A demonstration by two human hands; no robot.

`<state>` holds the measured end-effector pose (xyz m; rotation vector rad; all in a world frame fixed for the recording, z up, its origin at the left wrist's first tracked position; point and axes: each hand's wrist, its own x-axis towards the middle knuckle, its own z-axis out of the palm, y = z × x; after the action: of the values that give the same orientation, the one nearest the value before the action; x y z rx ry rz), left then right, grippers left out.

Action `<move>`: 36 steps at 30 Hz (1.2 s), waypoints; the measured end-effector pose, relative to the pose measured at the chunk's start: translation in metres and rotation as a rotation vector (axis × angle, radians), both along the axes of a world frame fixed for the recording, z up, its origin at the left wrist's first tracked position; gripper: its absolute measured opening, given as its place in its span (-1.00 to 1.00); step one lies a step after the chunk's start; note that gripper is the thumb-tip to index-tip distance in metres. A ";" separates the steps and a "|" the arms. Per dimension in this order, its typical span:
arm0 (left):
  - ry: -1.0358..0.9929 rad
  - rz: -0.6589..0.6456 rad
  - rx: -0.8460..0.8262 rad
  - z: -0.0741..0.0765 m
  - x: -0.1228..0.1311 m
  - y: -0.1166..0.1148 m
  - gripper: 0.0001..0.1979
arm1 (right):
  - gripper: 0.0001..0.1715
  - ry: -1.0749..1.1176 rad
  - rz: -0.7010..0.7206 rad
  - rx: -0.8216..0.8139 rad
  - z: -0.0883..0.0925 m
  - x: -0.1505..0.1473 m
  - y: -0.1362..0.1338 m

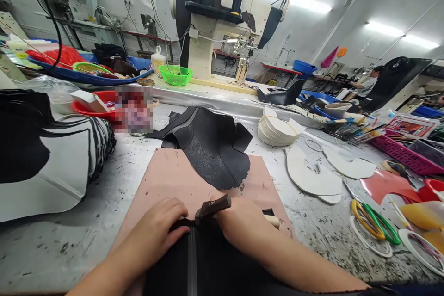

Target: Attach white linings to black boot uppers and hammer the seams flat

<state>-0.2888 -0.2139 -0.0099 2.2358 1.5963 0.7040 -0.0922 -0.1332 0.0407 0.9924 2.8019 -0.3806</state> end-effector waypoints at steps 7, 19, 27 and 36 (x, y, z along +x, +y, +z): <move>-0.036 -0.115 0.108 0.000 -0.006 -0.007 -0.72 | -0.73 -0.017 0.025 0.066 0.007 -0.001 0.001; 0.126 -0.129 0.236 -0.001 -0.003 -0.012 -0.73 | -0.79 0.045 0.065 0.111 0.010 -0.009 0.003; -0.045 -0.088 0.099 -0.007 -0.015 -0.017 -0.72 | -0.74 -0.043 0.100 0.064 0.003 -0.014 0.003; 0.125 -0.153 0.213 -0.006 -0.013 -0.018 -0.73 | -0.77 -0.088 0.132 0.026 0.021 -0.023 0.004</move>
<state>-0.3019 -0.2321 -0.0159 2.5700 1.4436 0.7353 -0.1149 -0.1292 0.0613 0.8024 2.7799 -0.2781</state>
